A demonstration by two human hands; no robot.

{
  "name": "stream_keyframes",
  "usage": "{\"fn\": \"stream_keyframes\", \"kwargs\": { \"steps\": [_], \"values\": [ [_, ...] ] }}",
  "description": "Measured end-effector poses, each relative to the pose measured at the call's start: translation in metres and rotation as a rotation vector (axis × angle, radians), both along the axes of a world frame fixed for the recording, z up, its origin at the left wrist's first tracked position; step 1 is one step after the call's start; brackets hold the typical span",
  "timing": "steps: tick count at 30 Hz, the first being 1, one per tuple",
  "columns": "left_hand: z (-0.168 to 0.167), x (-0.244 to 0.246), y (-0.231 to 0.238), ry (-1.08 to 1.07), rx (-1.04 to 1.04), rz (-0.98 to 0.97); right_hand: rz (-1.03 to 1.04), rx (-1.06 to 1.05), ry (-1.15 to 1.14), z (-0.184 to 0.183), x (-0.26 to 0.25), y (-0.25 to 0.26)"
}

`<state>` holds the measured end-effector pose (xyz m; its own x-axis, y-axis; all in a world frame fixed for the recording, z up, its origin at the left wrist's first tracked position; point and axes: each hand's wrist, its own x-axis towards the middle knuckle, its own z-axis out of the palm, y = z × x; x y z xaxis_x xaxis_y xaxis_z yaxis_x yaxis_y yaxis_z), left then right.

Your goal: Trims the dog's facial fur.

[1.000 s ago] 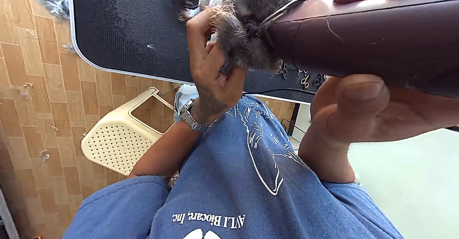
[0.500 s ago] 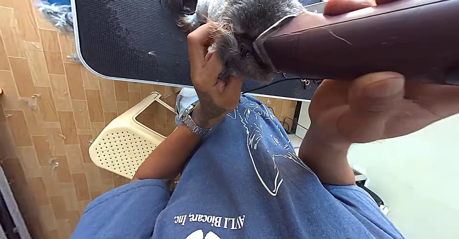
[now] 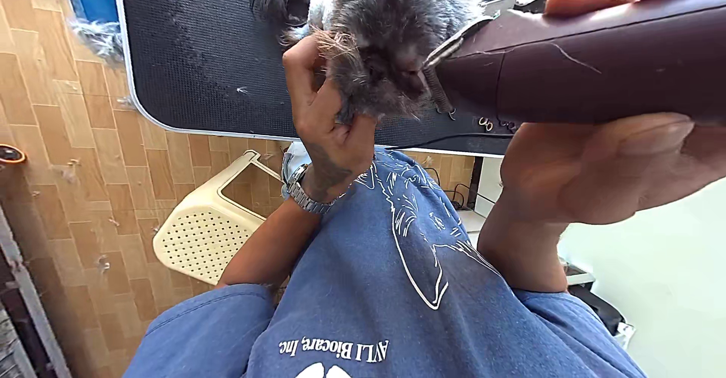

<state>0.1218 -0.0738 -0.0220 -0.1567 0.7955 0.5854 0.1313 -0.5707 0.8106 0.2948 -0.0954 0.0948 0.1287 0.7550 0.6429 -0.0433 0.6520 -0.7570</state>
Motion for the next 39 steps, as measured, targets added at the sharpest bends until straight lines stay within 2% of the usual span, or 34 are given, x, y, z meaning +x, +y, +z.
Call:
{"fn": "stream_keyframes", "kwargs": {
  "steps": [5, 9, 15, 18, 21, 24, 27, 31, 37, 39],
  "values": [
    [0.003, -0.001, 0.001, -0.019, 0.000, 0.015, 0.040, 0.015, -0.059, -0.013, -0.004, 0.007],
    [0.002, -0.002, 0.004, -0.020, 0.002, 0.021, 0.214, -0.112, 0.092, -0.008, -0.008, 0.007],
    [0.005, -0.006, 0.009, -0.055, -0.007, 0.004, 0.057, -0.056, 0.065, 0.002, 0.004, 0.012],
    [0.007, -0.003, 0.009, -0.061, -0.010, -0.001, 0.043, -0.014, 0.008, -0.004, -0.001, 0.017],
    [0.008, -0.003, 0.011, -0.054, -0.004, -0.009, 0.125, -0.046, 0.043, -0.007, -0.011, 0.019],
    [0.009, -0.006, 0.014, -0.043, -0.003, -0.006, 0.270, -0.183, 0.113, -0.002, -0.011, 0.007],
    [0.007, -0.009, 0.015, -0.044, 0.001, -0.005, 0.163, -0.185, 0.111, 0.003, -0.004, -0.002],
    [0.007, -0.009, 0.013, -0.051, -0.015, -0.024, -0.023, -0.029, 0.055, 0.005, -0.005, 0.011],
    [0.011, -0.009, 0.016, -0.058, -0.016, -0.043, 0.069, -0.054, 0.038, 0.000, -0.015, 0.014],
    [0.011, -0.011, 0.016, -0.040, -0.021, -0.027, -0.003, -0.022, 0.040, 0.001, -0.011, 0.013]
  ]
}}
